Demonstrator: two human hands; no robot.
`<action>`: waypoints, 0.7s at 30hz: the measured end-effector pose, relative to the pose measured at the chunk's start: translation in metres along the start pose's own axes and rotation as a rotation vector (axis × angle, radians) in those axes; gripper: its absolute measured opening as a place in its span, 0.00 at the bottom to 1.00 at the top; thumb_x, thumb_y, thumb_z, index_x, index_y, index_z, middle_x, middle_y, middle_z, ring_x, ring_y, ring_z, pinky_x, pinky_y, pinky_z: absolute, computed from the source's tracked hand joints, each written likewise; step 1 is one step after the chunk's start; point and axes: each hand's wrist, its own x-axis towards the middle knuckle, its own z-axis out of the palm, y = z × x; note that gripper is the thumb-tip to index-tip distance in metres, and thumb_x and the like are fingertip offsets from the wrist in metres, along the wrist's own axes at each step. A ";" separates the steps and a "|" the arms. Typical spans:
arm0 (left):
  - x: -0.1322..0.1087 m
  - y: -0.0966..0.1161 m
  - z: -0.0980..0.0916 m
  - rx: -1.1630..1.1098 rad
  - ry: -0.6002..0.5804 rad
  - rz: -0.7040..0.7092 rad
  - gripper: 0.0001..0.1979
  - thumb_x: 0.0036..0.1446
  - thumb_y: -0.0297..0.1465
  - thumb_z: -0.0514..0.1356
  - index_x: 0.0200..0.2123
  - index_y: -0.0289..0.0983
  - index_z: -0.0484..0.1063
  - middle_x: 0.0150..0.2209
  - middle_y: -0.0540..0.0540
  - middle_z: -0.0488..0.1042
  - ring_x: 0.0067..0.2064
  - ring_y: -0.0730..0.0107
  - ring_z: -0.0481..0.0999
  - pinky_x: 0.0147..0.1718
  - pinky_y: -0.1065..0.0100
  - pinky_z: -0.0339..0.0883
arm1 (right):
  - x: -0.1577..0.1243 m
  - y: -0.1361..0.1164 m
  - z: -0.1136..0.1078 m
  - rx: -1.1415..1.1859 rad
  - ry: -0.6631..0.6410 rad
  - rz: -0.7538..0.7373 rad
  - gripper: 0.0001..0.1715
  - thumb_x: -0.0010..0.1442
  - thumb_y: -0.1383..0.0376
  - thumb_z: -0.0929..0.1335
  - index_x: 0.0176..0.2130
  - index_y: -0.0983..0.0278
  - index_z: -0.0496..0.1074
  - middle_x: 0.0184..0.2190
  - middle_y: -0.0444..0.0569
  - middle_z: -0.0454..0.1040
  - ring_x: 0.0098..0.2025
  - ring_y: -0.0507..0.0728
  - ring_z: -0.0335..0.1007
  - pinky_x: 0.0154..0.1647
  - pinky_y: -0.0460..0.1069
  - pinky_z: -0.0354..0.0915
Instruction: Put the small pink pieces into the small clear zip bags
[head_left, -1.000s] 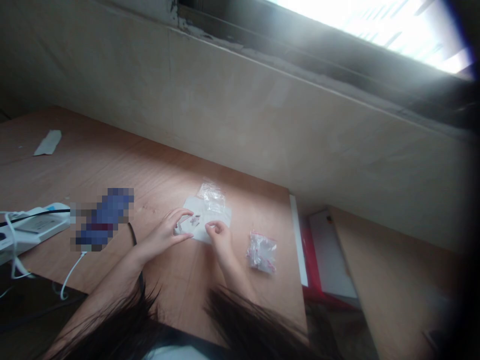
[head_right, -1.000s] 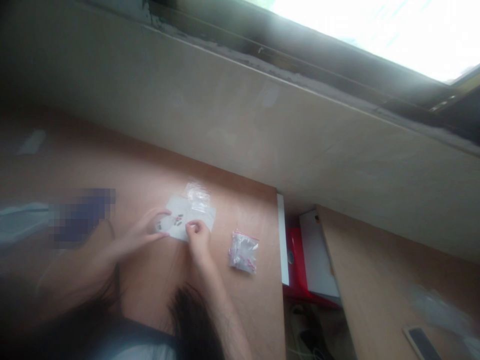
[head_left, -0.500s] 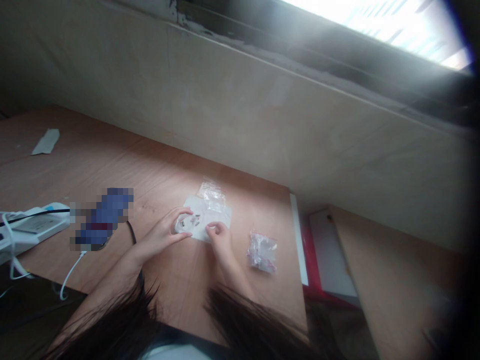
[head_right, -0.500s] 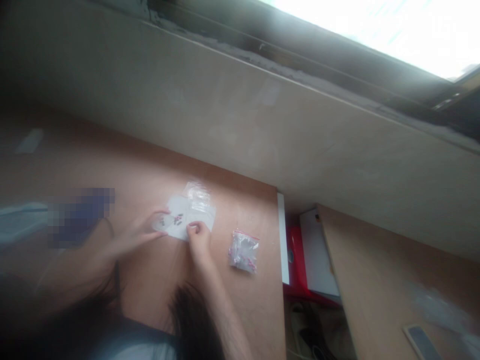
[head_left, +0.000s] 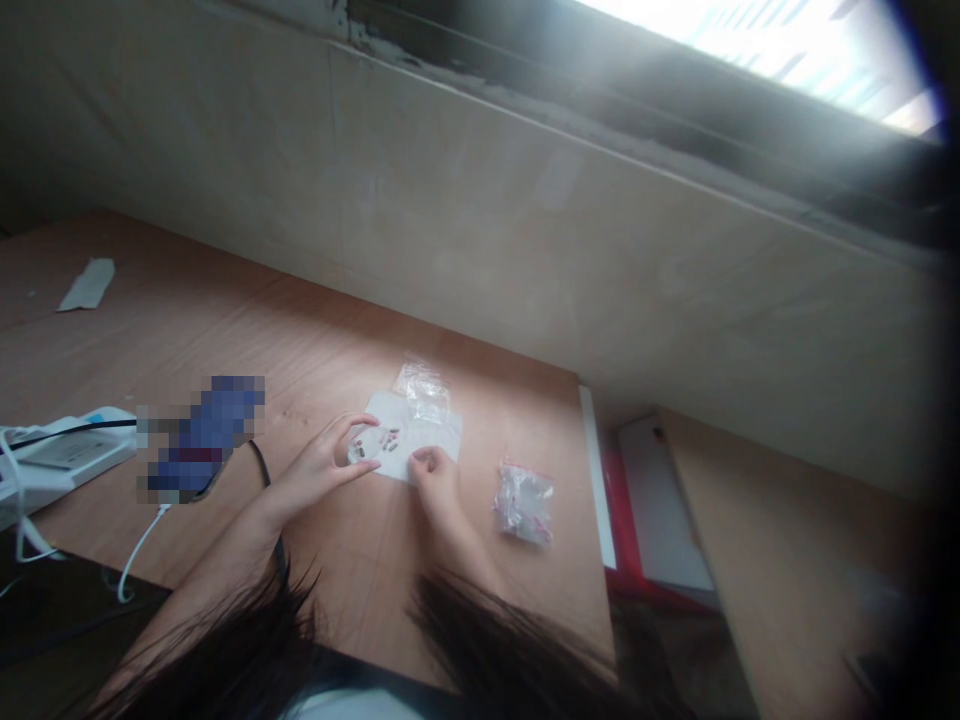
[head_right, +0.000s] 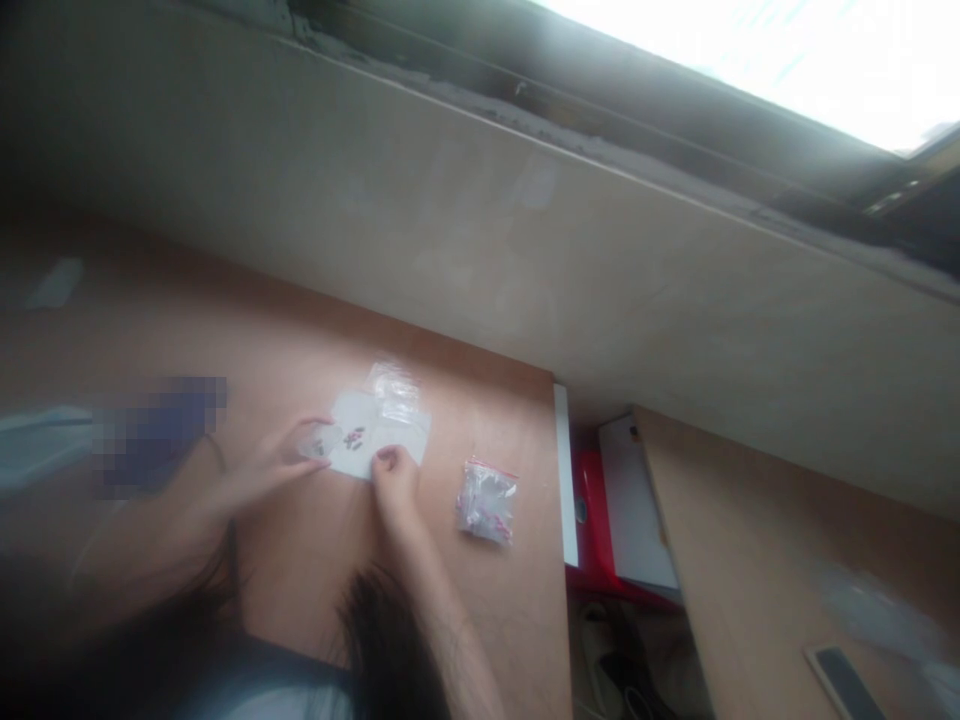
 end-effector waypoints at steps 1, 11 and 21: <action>0.000 0.000 0.000 0.005 0.003 -0.003 0.20 0.47 0.35 0.57 0.45 0.40 0.59 0.46 0.46 0.64 0.49 0.63 0.62 0.49 0.60 0.55 | 0.000 0.001 0.000 -0.011 0.000 -0.009 0.10 0.42 0.64 0.62 0.26 0.66 0.69 0.16 0.41 0.62 0.21 0.50 0.56 0.21 0.44 0.52; 0.002 -0.009 0.006 -0.090 0.102 -0.079 0.21 0.44 0.36 0.59 0.42 0.38 0.58 0.43 0.46 0.64 0.48 0.65 0.63 0.48 0.61 0.55 | -0.014 -0.023 -0.009 0.080 -0.014 0.020 0.13 0.44 0.64 0.64 0.33 0.66 0.67 0.18 0.41 0.63 0.21 0.50 0.59 0.23 0.45 0.57; 0.007 0.007 0.029 -0.365 0.063 -0.219 0.22 0.42 0.39 0.61 0.38 0.39 0.56 0.34 0.50 0.62 0.32 0.72 0.68 0.23 0.73 0.65 | -0.049 -0.081 -0.014 0.262 -0.175 -0.213 0.11 0.51 0.63 0.62 0.34 0.65 0.67 0.31 0.47 0.70 0.35 0.53 0.66 0.37 0.48 0.61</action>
